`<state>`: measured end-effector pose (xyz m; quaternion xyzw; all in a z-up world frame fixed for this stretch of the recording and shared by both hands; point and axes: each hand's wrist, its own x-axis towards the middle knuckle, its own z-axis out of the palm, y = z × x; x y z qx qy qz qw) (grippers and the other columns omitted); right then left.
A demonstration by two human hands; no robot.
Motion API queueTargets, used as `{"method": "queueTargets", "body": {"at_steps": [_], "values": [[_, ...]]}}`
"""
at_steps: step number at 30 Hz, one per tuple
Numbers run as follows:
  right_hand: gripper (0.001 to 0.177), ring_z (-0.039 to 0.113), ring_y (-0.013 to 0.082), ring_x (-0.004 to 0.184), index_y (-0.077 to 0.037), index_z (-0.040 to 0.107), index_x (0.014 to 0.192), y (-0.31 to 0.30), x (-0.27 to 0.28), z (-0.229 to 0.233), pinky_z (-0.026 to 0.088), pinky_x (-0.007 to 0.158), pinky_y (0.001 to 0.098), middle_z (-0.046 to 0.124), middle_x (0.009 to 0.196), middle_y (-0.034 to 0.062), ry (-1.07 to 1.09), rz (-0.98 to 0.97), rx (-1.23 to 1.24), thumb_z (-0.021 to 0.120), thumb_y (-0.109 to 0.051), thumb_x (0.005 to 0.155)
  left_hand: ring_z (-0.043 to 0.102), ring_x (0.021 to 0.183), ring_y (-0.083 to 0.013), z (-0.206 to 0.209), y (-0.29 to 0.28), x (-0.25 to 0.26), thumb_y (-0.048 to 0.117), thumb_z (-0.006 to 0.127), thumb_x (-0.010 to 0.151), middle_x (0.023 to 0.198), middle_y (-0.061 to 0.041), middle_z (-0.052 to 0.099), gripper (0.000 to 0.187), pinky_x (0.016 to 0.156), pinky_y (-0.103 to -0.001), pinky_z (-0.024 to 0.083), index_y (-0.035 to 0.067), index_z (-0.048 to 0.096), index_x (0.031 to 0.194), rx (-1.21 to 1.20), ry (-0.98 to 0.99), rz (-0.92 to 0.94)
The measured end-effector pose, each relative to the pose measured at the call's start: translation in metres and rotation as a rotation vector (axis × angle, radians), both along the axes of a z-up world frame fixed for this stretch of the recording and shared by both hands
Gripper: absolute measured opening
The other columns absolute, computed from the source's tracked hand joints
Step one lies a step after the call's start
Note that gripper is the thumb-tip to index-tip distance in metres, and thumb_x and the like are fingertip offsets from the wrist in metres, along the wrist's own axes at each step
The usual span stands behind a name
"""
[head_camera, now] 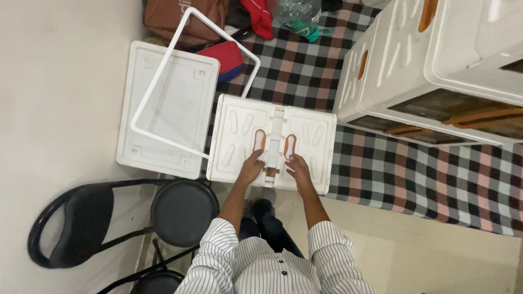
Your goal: The person assembles a stackable plastic storage unit by hand. They place a frame, then a drawer, then a lid, then a second drawer, and finally a top lid onto a base unit, completing a four-drawer stack on a checkered bench.
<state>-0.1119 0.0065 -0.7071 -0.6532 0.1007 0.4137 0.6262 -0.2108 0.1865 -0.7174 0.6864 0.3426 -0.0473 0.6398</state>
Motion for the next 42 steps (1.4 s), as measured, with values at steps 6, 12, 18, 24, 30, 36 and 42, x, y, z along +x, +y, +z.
{"method": "queueTargets", "body": {"at_steps": [6,12,18,24,30,36,42], "values": [[0.067,0.069,0.0279,0.112,-0.002,0.038,0.152,0.013,0.008,-0.020,0.053,0.097,0.0391,0.048,0.149,0.0166,-0.032,0.211,-0.107,0.060,-0.033,0.097,0.067,0.115,-0.0318,-0.024,-0.007,0.009,0.007,0.063,0.090,0.131,-0.018,0.066,0.046,0.093,-0.040,0.055,0.003,0.058,0.136,0.089,-0.122,0.101],[0.068,0.072,0.0261,0.101,0.002,0.042,0.149,0.020,0.002,-0.022,0.056,0.088,0.0373,0.050,0.150,0.0172,-0.082,0.171,-0.115,0.067,-0.027,0.093,0.070,0.109,-0.0288,-0.026,-0.003,0.008,0.008,0.067,0.088,0.128,-0.017,0.070,0.044,0.092,-0.035,0.055,0.003,0.063,0.131,0.093,-0.065,0.094],[0.069,0.068,0.0249,0.104,0.001,0.042,0.148,0.012,0.007,0.002,0.055,0.089,0.0369,0.052,0.148,0.0165,-0.061,0.140,-0.122,0.069,-0.024,0.090,0.068,0.099,-0.0225,0.001,0.001,0.003,0.008,0.071,0.084,0.122,-0.016,0.072,0.043,0.086,-0.034,0.055,0.002,0.067,0.127,0.077,-0.180,0.112],[0.059,0.064,0.0234,0.105,0.003,0.054,0.139,-0.010,0.005,0.032,0.053,0.088,0.0358,0.060,0.140,0.0192,-0.170,0.033,-0.083,0.072,-0.020,0.088,0.069,0.091,-0.0222,0.038,-0.003,-0.006,0.010,0.072,0.086,0.116,-0.015,0.075,0.039,0.082,-0.034,0.056,0.002,0.069,0.124,0.109,-0.148,0.146],[0.058,0.062,0.0229,0.111,0.002,0.055,0.136,-0.036,0.011,0.059,0.051,0.095,0.0344,0.062,0.134,0.0182,-0.408,0.005,-0.200,0.078,-0.014,0.085,0.068,0.098,-0.0215,0.061,0.006,-0.023,0.007,0.078,0.078,0.121,-0.013,0.073,0.053,0.084,-0.035,0.055,0.003,0.063,0.128,0.271,-0.270,0.211],[0.067,0.063,0.0250,0.109,0.001,0.052,0.133,-0.060,0.024,0.078,0.054,0.093,0.0365,0.064,0.124,0.0177,-0.579,-0.079,-0.290,0.084,-0.001,0.073,0.071,0.110,-0.0284,0.077,0.022,-0.034,0.004,0.084,0.069,0.121,-0.017,0.074,0.059,0.096,-0.037,0.054,0.002,0.066,0.126,0.435,-0.369,0.172],[0.064,0.063,0.0271,0.111,0.000,0.053,0.133,-0.075,0.036,0.083,0.054,0.094,0.0377,0.064,0.124,0.0171,-0.674,-0.115,-0.233,0.075,0.009,0.074,0.065,0.110,-0.0399,0.086,0.033,-0.043,-0.006,0.085,0.056,0.115,-0.024,0.067,0.074,0.097,-0.043,0.050,-0.001,0.060,0.125,0.671,-0.352,0.209]]}}
